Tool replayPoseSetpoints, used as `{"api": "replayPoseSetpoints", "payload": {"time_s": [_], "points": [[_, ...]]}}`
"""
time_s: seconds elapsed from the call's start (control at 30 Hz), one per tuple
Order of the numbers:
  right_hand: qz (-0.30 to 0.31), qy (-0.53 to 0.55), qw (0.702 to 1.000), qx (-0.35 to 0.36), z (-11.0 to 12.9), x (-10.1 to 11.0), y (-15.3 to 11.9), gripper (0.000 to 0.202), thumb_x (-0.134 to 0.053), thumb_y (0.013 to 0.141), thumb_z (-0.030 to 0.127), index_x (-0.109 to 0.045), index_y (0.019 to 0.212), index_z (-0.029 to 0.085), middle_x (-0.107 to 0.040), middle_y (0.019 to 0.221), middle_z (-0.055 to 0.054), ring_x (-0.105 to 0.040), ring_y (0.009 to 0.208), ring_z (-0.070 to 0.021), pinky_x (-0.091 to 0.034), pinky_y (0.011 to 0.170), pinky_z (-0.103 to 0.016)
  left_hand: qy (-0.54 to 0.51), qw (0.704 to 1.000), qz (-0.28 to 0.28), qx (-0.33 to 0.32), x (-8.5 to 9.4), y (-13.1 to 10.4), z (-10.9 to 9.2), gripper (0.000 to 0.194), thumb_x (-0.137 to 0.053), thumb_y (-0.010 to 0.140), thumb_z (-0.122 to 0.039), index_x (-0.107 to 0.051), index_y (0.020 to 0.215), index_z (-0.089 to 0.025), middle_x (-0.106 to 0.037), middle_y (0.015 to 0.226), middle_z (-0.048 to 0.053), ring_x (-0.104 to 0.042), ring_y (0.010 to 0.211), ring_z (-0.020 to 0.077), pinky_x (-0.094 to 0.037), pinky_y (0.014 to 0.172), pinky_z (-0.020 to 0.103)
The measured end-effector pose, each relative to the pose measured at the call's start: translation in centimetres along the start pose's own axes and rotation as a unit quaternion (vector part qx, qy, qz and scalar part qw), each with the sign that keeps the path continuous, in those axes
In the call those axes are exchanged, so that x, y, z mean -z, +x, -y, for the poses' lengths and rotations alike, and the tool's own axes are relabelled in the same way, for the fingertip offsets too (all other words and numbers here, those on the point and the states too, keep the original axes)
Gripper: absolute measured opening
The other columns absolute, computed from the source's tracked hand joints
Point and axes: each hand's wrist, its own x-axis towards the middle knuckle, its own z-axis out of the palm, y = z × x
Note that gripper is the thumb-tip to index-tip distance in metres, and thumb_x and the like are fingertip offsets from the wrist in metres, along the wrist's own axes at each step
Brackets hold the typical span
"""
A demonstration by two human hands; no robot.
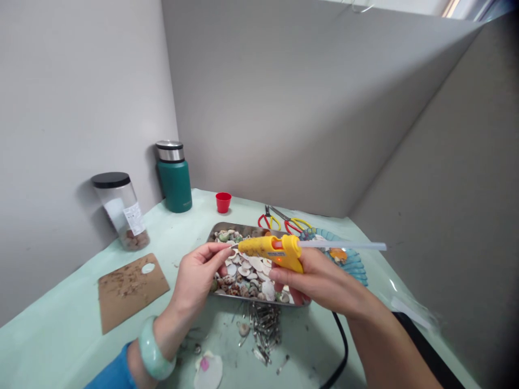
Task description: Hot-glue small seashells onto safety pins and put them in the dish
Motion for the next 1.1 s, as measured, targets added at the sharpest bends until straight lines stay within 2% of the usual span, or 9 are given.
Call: {"api": "replayPoseSetpoints", "payload": {"time_s": [0.3, 0.5, 0.77, 1.1], "points": [[-0.009, -0.009, 1.0, -0.009, -0.11, -0.04, -0.04, 0.02, -0.053, 0.084, 0.034, -0.057, 0.076, 0.016, -0.047, 0.052, 0.004, -0.045, 0.043, -0.0062, -0.038, 0.042, -0.018, 0.001, 1.0, -0.002, -0.001, 0.02, -0.02, 0.05, 0.023, -0.068, 0.069, -0.034, -0.068, 0.084, -0.016, -0.054, 0.046, -0.005, -0.046, 0.047, 0.0089, -0.035, 0.05, 0.019], [-0.006, 0.0, 1.0, -0.007, -0.14, -0.08, -0.02, 0.02, -0.054, 0.083, 0.035, -0.056, 0.079, 0.015, -0.053, 0.062, 0.002, -0.047, 0.045, -0.0057, -0.038, 0.042, -0.017, 0.005, 1.0, 0.001, -0.004, 0.09, 0.01, 0.3, 0.024, -0.068, 0.069, -0.034, -0.068, 0.085, -0.017, -0.054, 0.047, -0.005, -0.046, 0.048, 0.0086, -0.035, 0.049, 0.019], [0.0, -0.005, 1.0, -0.016, -0.16, -0.05, -0.01, 0.022, -0.054, 0.083, 0.037, -0.057, 0.081, 0.015, -0.056, 0.065, 0.001, -0.048, 0.046, -0.0059, -0.038, 0.042, -0.018, 0.005, 1.0, -0.002, -0.002, 0.05, 0.06, 0.17, 0.024, -0.068, 0.069, -0.035, -0.068, 0.085, -0.016, -0.054, 0.047, -0.004, -0.046, 0.048, 0.0096, -0.034, 0.048, 0.019], [-0.008, -0.008, 1.0, -0.015, -0.06, -0.01, 0.04, 0.02, -0.055, 0.082, 0.035, -0.057, 0.078, 0.015, -0.052, 0.059, 0.002, -0.046, 0.044, -0.0061, -0.039, 0.042, -0.018, 0.002, 1.0, -0.005, -0.001, 0.0, 0.0, 0.04, 0.026, -0.068, 0.068, -0.035, -0.068, 0.085, -0.016, -0.054, 0.046, -0.005, -0.047, 0.047, 0.0103, -0.034, 0.048, 0.021]]}}
